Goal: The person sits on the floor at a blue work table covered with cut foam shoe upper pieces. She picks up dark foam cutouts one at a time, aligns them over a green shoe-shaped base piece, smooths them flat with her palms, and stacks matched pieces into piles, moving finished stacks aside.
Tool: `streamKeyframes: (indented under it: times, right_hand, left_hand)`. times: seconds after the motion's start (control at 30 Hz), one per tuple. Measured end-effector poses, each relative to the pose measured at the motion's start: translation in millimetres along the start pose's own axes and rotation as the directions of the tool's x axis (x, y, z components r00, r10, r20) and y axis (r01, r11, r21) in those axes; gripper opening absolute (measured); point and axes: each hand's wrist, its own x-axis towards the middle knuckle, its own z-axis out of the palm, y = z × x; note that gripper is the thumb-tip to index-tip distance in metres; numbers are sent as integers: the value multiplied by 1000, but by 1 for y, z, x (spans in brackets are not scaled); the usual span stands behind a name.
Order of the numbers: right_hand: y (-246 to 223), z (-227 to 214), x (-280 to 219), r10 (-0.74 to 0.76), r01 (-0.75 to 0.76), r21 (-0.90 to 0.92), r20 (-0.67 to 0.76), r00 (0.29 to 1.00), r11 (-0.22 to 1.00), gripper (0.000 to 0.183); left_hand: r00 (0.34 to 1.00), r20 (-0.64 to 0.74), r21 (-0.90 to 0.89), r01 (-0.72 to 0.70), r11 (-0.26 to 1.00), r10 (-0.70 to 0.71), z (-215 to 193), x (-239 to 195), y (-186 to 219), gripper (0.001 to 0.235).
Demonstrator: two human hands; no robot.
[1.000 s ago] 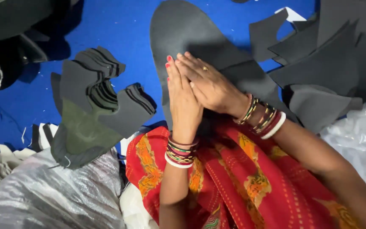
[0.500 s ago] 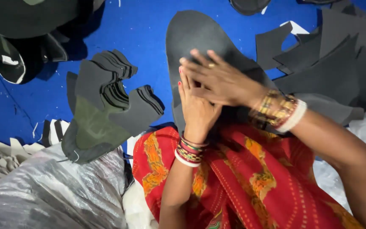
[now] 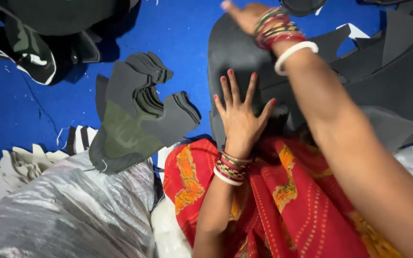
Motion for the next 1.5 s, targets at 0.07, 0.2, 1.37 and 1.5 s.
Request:
streamKeyframes:
  times: [0.07,0.2,1.37,1.5]
  right_hand:
    - [41,5,2,138,-136,42,-57,989,990,106]
    - [38,-32,-73,-7,-20,-81,-329,944,997,81]
    - [-34,-39,-177,-529,529,-39,-139,837,848,72]
    - [-110,-131,-274,-790,830,-29,-328,518,556,85]
  left_hand:
    - [999,-36,-9,-5,1000,5,6,-4,-1,80]
    - [997,-75,-33,-4,999,1,5,-2,0,81]
    - [736,-664,-67,119,991,-133,-250,-74,-93,23]
    - [901,-423,-190,-194,962,98,-310,-84,-17,16]
